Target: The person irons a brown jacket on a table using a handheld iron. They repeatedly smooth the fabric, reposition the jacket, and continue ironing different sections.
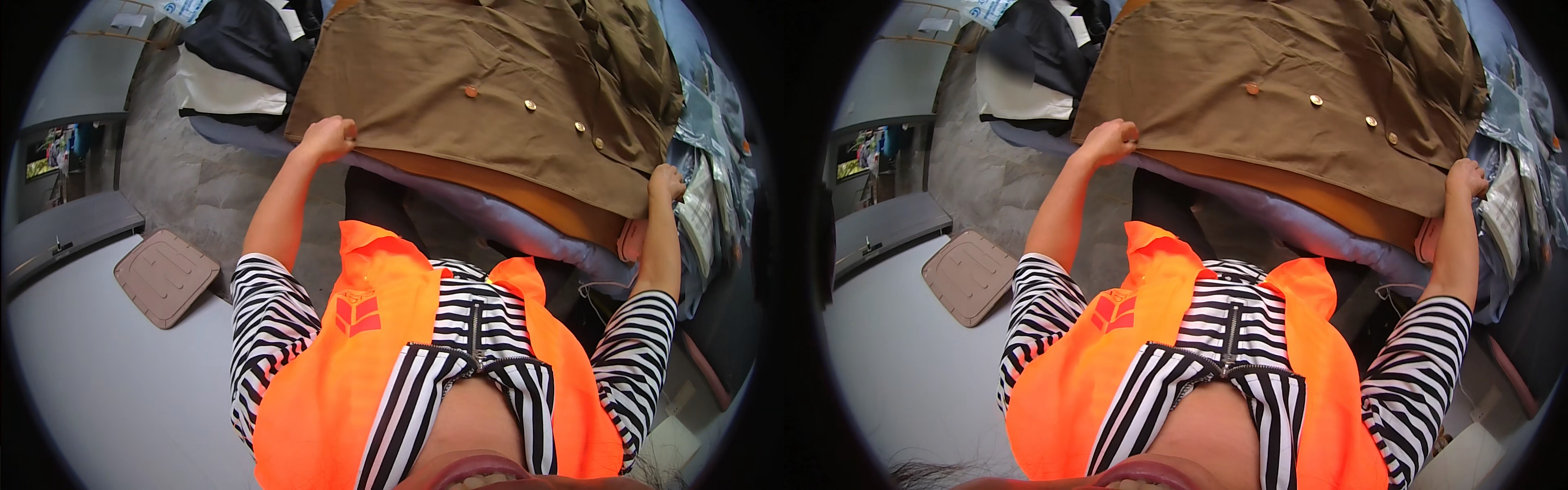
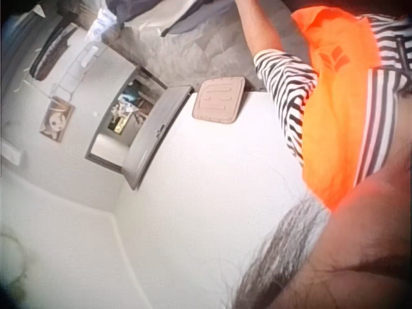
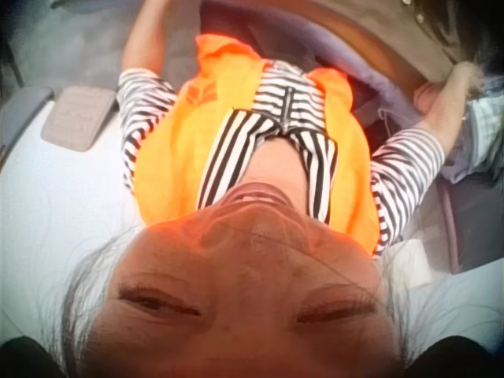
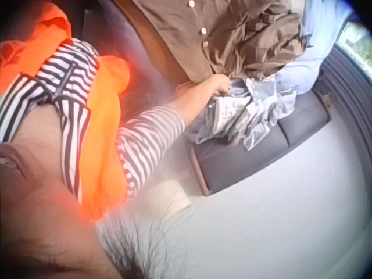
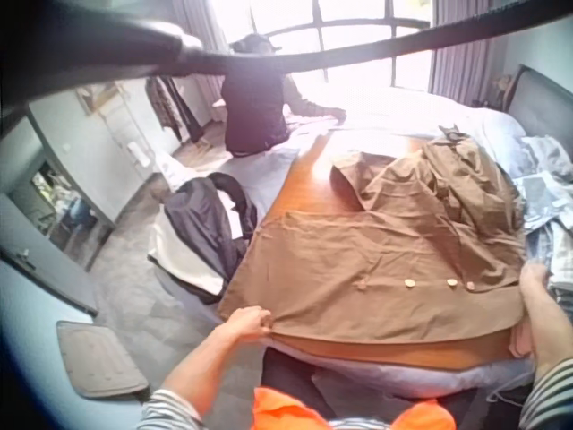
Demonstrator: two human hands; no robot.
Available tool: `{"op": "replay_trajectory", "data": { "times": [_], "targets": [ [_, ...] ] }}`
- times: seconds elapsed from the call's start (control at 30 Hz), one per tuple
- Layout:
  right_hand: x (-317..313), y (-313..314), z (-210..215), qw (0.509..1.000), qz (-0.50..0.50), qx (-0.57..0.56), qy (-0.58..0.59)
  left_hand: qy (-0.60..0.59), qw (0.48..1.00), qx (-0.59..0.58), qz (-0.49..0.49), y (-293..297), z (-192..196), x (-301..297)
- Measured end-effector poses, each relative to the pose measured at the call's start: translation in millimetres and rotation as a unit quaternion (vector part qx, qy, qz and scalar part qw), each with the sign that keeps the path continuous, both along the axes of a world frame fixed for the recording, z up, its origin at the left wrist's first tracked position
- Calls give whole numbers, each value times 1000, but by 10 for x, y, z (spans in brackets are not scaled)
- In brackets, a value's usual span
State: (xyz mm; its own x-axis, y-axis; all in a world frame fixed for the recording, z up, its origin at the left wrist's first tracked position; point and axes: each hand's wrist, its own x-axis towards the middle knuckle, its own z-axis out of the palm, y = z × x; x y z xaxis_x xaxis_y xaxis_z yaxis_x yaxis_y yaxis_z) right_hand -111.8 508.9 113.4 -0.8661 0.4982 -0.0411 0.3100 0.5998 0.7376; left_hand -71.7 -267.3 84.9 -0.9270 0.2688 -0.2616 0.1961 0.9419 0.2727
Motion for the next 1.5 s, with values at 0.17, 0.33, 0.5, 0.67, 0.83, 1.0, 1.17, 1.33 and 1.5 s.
{"op": "replay_trajectory", "data": {
  "times": [0.17,0.33,0.5,0.67,0.83,1.0,1.17,1.33,1.5],
  "targets": [
    [62,-1325,101,944,281,-127,120,274,936,202,86,-210,85,-639],
    [435,-2980,-460,766,428,-426,219,423,891,18,161,-669,-138,-1221],
    [761,-3809,-796,745,384,-495,229,285,935,-141,160,-1255,-380,-1267],
    [779,-3780,-913,764,348,-496,221,345,901,-208,163,-1092,-266,-1022],
    [937,-3607,-880,760,329,-510,231,371,923,26,95,-356,-187,-525],
    [1337,-3042,-740,784,279,-490,260,312,948,-37,53,129,-258,240],
    [1611,-2616,-770,777,284,-492,272,227,972,23,60,153,-545,409],
    [1591,-2472,-809,792,296,-479,236,193,976,11,96,-115,-532,395],
    [1641,-1959,-685,844,300,-333,296,171,983,-64,20,63,-290,524]
  ]
}}
